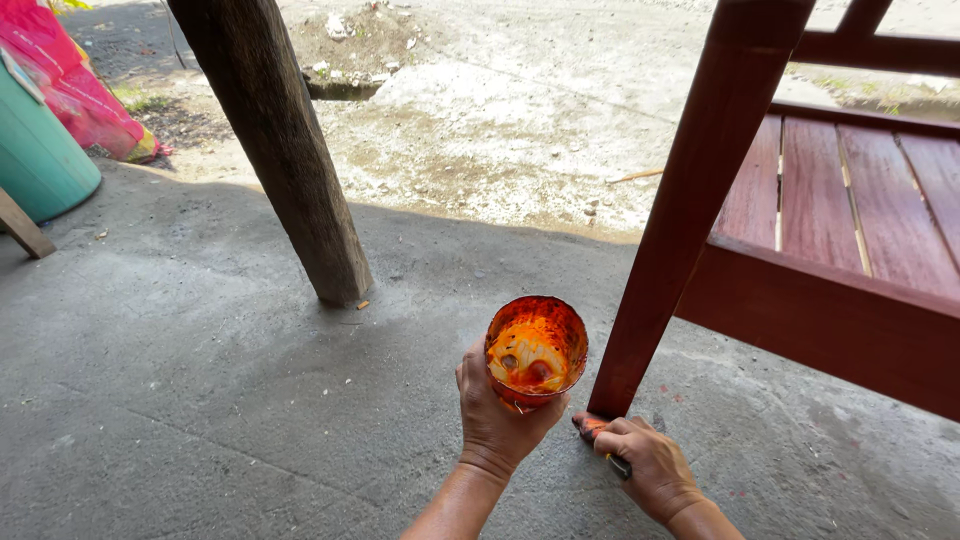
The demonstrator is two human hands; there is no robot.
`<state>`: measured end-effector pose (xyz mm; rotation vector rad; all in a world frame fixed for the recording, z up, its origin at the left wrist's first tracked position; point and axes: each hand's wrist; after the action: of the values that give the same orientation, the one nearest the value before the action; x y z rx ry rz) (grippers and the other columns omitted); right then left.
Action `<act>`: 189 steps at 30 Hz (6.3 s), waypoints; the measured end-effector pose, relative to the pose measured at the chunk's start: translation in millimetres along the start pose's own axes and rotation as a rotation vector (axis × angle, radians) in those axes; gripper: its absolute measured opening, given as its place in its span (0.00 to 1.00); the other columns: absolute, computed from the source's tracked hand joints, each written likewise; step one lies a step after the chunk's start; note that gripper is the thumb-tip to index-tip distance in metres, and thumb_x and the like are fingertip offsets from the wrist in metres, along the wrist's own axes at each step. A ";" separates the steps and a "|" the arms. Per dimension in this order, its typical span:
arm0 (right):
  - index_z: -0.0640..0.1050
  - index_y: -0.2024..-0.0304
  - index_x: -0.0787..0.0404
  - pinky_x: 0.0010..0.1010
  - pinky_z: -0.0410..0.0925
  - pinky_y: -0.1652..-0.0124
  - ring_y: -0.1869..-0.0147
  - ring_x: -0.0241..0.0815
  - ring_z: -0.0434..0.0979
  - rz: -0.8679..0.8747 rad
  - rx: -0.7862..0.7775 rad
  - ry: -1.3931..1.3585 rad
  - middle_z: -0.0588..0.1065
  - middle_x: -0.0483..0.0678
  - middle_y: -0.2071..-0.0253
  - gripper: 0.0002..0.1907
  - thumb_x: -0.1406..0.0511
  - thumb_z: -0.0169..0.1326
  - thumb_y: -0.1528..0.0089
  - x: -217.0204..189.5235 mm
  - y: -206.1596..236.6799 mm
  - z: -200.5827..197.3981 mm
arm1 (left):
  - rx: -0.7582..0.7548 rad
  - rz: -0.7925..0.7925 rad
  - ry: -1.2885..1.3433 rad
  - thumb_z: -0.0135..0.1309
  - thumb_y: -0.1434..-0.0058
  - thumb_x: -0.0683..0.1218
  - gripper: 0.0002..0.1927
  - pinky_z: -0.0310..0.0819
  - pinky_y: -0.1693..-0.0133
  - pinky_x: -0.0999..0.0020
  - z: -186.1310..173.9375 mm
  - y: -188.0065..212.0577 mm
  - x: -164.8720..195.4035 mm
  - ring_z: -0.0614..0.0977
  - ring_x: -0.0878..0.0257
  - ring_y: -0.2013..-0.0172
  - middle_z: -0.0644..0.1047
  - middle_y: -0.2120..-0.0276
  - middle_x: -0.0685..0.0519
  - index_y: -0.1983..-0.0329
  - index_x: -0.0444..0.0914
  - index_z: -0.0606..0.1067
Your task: The person applies reddish-brown paint to a wooden bench using a brush. They repeatedly dip the brush into a small container and coat the bench's seat slats, side rails, legs, and backrest. The bench is outdoors under a sheltered area.
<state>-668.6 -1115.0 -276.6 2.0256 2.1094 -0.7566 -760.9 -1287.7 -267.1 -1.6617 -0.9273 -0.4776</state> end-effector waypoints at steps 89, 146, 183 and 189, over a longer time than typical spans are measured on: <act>0.83 0.70 0.53 0.35 0.78 0.46 0.43 0.41 0.84 0.217 0.718 -0.267 0.83 0.49 0.51 0.06 0.70 0.63 0.47 27.4 60.7 -74.2 | -0.045 -0.166 0.179 0.76 0.64 0.54 0.52 0.71 0.43 0.53 100.1 -39.4 17.3 0.67 0.50 0.42 0.67 0.46 0.46 0.39 0.39 0.60; 0.85 0.72 0.51 0.28 0.78 0.54 0.59 0.35 0.84 0.422 -0.342 -0.067 0.83 0.38 0.66 0.06 0.70 0.62 0.44 -82.1 20.6 -243.3 | -0.302 0.170 0.275 0.79 0.64 0.57 0.59 0.65 0.38 0.50 77.8 24.5 122.9 0.66 0.45 0.38 0.65 0.39 0.44 0.35 0.38 0.57; 0.79 0.60 0.58 0.29 0.77 0.48 0.45 0.41 0.81 0.284 1.160 -0.002 0.80 0.48 0.51 0.06 0.68 0.62 0.39 121.9 189.6 -227.1 | -0.439 -0.065 0.167 0.74 0.62 0.56 0.50 0.74 0.43 0.58 93.7 16.8 157.3 0.74 0.56 0.44 0.73 0.46 0.51 0.36 0.44 0.63; 0.78 0.58 0.64 0.26 0.77 0.47 0.47 0.39 0.81 0.468 1.293 0.208 0.79 0.53 0.52 0.05 0.71 0.63 0.30 218.8 313.8 -279.1 | -0.430 0.005 0.088 0.75 0.63 0.56 0.55 0.72 0.44 0.55 137.6 40.8 186.0 0.71 0.53 0.43 0.69 0.45 0.49 0.33 0.43 0.60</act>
<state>-317.6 -804.2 -210.1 3.0256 1.0349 -2.2139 -636.6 -1100.1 -199.5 -2.0088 -0.7904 -0.7820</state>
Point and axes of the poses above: each hand's wrist, its own y-axis away from the middle knuckle, its own z-axis out of the palm, x = y × z
